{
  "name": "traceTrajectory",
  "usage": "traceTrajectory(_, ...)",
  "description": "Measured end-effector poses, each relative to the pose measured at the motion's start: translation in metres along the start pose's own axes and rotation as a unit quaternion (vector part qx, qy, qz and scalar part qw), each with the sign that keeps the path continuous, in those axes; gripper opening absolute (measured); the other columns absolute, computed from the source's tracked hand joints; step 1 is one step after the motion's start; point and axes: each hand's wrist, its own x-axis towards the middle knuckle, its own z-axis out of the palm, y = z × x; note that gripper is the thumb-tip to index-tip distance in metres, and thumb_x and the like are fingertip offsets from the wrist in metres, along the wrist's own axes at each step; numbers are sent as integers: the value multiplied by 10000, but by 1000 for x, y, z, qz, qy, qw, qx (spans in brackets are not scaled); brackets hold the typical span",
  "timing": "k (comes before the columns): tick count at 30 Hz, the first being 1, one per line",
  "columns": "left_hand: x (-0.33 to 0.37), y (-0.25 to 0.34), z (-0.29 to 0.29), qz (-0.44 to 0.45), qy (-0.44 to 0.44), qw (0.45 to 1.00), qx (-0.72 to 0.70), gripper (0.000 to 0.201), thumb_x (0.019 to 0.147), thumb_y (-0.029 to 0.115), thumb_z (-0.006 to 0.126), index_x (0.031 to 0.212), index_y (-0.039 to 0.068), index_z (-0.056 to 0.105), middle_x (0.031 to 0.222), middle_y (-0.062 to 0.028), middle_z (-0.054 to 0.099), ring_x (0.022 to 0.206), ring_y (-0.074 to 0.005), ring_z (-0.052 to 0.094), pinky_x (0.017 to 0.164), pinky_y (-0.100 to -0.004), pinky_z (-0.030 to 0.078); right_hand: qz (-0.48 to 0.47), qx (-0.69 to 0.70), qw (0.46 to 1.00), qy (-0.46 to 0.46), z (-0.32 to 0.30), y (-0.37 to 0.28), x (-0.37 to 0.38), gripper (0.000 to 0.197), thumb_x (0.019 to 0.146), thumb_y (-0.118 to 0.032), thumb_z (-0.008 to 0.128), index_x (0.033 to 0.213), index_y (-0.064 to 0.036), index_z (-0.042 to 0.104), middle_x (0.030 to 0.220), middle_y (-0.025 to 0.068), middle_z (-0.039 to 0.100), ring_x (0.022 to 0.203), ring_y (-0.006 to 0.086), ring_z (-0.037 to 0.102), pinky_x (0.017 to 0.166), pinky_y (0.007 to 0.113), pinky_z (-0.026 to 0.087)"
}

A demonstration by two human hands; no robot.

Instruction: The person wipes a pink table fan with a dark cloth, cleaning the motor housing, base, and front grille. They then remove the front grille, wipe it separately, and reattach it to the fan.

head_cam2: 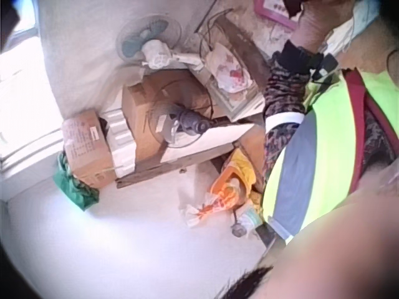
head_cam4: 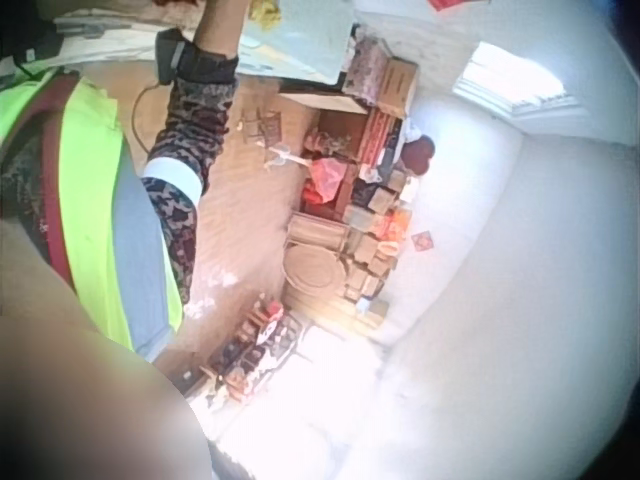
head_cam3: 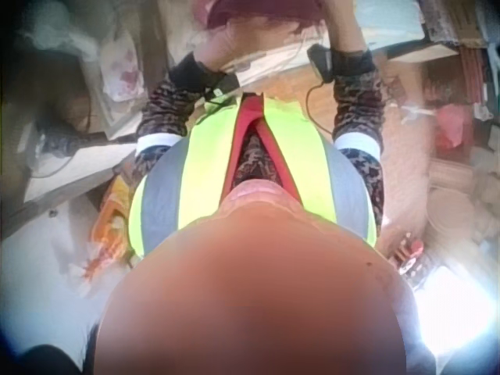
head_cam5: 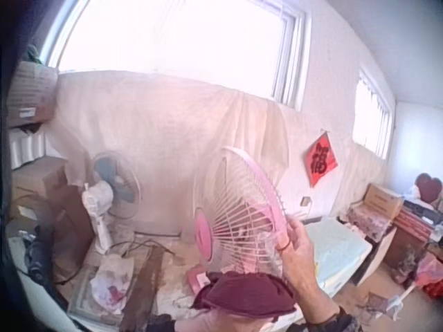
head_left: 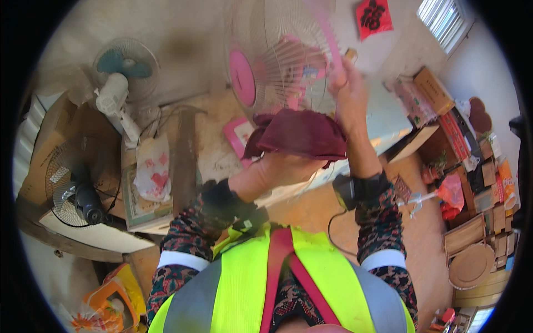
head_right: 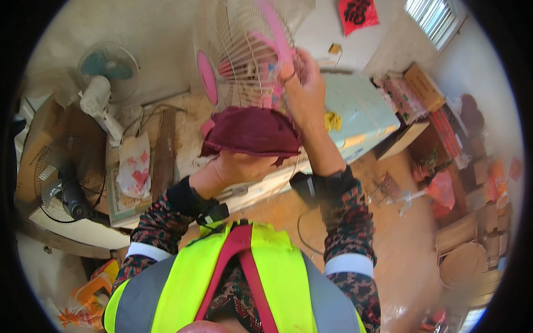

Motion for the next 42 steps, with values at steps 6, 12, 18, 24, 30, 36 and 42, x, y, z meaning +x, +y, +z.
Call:
traceTrajectory(6,24,-46,-19,-191,132,971,-46,321,639,77,695,956,89,647,899,-140,600,803,-364,597,701,-434,481,4,-50,998,-46,0,-9,1,701,866,-193,727,1396,117,389,1278,219,586,1109,221,609,945,328,495)
traceTrajectory(12,4,-111,-9,-332,202,917,-95,248,697,3,610,945,11,624,891,-151,615,828,-319,613,736,-371,496,19,-85,996,-4,0,-5,-5,635,851,-156,717,1370,92,449,1214,192,624,1067,194,620,911,315,508)
traceTrajectory(18,-20,-165,-10,-592,233,729,-255,194,745,-16,593,932,-1,638,781,-20,633,696,-122,564,672,-284,480,-2,-19,1000,16,6,0,-7,763,802,-165,762,1428,53,384,1272,192,586,1082,211,616,931,333,500)
traceTrajectory(24,48,-128,-25,-265,194,934,-143,251,698,-34,604,939,29,632,827,-72,604,719,-223,585,648,-332,473,-87,-70,992,-57,14,5,-12,1218,599,-287,940,1500,42,189,1390,209,475,1283,291,476,1067,388,399)
traceTrajectory(30,115,-89,-51,-26,72,997,-1,304,595,19,655,894,75,648,844,-118,574,747,-328,591,648,-401,492,-40,-60,995,-75,4,-2,-16,1184,563,-167,940,1484,38,225,1369,193,497,1278,283,482,1077,380,391)
traceTrajectory(36,155,-165,-47,-135,56,986,77,219,736,57,605,948,38,657,856,-128,636,760,-288,626,700,-350,509,8,-24,997,-74,5,-4,-15,1151,606,-198,925,1498,-16,222,1377,129,448,1245,232,501,1049,372,440)
traceTrajectory(42,39,-221,-25,-363,154,918,-41,240,782,92,587,1000,44,675,928,-184,682,887,-332,660,780,-383,513,-40,-88,992,-82,7,5,-17,1185,608,-285,936,1505,-9,212,1403,143,426,1296,264,463,1065,401,424)
